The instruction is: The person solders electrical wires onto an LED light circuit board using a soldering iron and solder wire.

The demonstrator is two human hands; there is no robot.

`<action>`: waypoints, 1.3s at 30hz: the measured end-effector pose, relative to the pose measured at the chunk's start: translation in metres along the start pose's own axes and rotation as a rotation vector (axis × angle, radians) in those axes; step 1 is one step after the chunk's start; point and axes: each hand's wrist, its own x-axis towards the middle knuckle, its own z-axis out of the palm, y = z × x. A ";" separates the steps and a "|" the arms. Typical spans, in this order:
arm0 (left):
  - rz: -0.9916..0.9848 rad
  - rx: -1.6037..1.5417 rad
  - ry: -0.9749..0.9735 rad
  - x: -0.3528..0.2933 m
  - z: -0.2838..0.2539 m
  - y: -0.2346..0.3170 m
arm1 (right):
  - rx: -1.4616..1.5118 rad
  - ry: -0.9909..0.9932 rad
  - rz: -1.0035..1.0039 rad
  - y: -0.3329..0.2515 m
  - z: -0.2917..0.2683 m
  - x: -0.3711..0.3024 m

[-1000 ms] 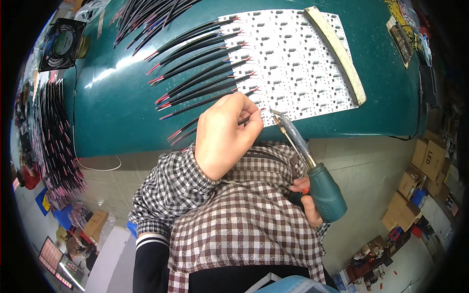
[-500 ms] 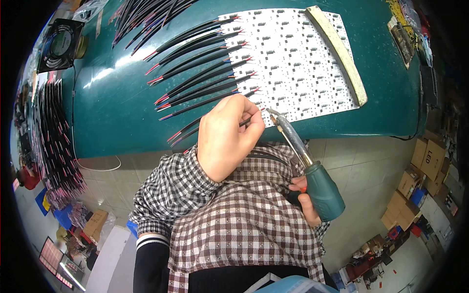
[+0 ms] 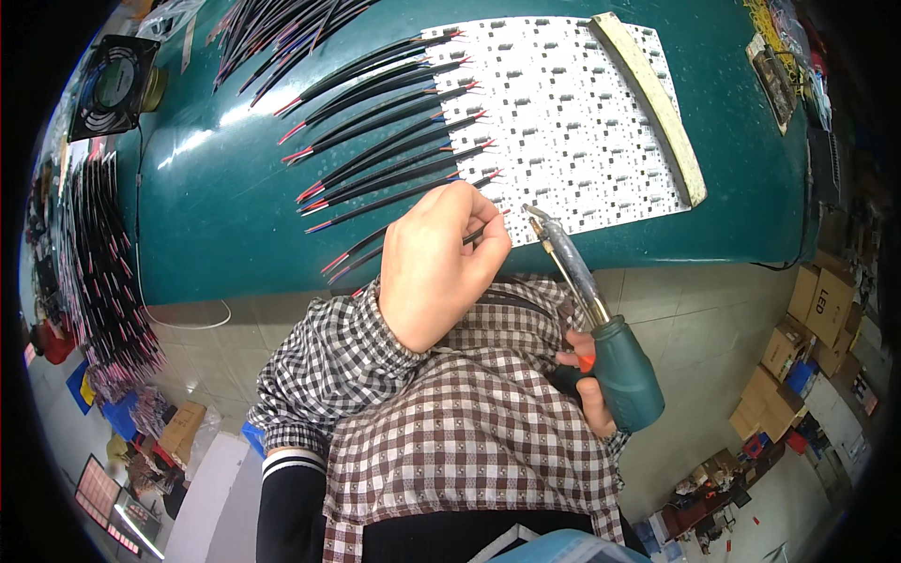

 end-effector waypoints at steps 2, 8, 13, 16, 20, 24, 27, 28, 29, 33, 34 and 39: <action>0.002 0.016 -0.005 0.001 -0.001 0.000 | -0.107 -0.149 -0.147 0.013 -0.011 -0.002; -0.057 0.048 -0.011 0.004 0.000 0.003 | 0.003 -0.021 -0.021 0.004 0.001 -0.004; -0.062 0.060 -0.007 0.004 0.001 0.002 | -0.022 -0.034 -0.007 0.004 0.000 -0.004; -0.067 0.042 -0.001 0.003 0.002 0.002 | -0.059 -0.059 -0.023 0.008 -0.002 -0.004; -0.064 0.043 -0.001 0.003 0.002 0.001 | -0.045 -0.031 -0.035 0.007 0.000 -0.005; -0.041 0.045 0.010 0.004 0.003 0.000 | -0.081 -0.055 -0.044 0.007 -0.001 -0.005; -0.033 0.036 0.024 0.004 0.003 0.000 | -0.071 -0.051 -0.062 0.007 0.000 -0.005; -0.033 0.034 0.023 0.004 0.003 -0.001 | -0.053 -0.038 -0.032 0.006 0.001 -0.005; -0.033 0.033 0.023 0.004 0.003 0.000 | -0.034 -0.023 -0.003 0.006 0.001 -0.005; -0.033 0.044 0.023 0.004 0.003 0.000 | -0.068 -0.033 0.003 0.002 0.002 -0.003; -0.016 0.058 0.032 0.004 0.004 0.000 | -0.061 -0.034 0.009 0.003 0.002 -0.003; -0.003 0.072 0.047 0.003 0.005 0.000 | -0.198 -0.147 -0.170 0.015 -0.009 -0.001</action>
